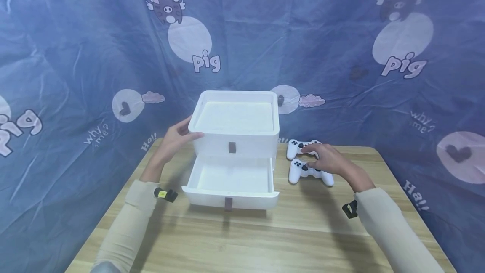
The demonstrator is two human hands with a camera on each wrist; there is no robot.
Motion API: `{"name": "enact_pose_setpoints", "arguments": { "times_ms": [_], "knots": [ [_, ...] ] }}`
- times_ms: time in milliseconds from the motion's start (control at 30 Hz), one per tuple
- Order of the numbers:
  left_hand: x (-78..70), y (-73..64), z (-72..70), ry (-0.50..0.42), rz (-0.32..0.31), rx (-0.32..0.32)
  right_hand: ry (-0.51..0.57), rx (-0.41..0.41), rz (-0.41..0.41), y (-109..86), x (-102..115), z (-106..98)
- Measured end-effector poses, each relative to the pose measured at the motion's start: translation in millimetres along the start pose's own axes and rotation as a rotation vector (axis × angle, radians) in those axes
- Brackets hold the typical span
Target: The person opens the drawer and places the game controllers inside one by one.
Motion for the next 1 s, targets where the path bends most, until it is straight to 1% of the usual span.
{"name": "enact_pose_setpoints", "arguments": {
  "times_ms": [267, 367, 467, 567, 800, 1000],
  "knots": [
    [-0.7, -0.3, 0.9, -0.006, -0.002, 0.004, -0.003, 0.153, 0.085, 10.0, -30.3, 19.3],
    [-0.7, 0.1, 0.6, -0.006, -0.002, 0.004, -0.004, 0.198, 0.097, 12.9, -41.5, 28.6],
    [-0.1, 0.5, 0.5, -0.001, -0.005, 0.004, 0.026, 0.228, 0.113, 14.2, -48.0, 36.9],
    [0.3, 0.6, 0.1, 0.003, -0.006, 0.001, 0.058, 0.258, 0.128, 13.6, -49.4, 44.6],
    [0.3, -0.1, -0.1, -0.001, 0.000, 0.009, 0.031, 0.276, 0.105, 10.7, -48.1, 62.0],
    [0.6, 0.8, 0.1, -0.007, 0.003, 0.002, -0.061, 0.248, 0.093, 11.7, -49.8, 69.2]
  ]
}}
Point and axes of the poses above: each hand's wrist, its own y-axis towards the middle knuckle, its own z-axis out of the palm, x = y × z, the point moved 7 cm from there along y, towards the middle knuckle, and after that the axes turned 2 degrees about -y, right-handed, at the moved point
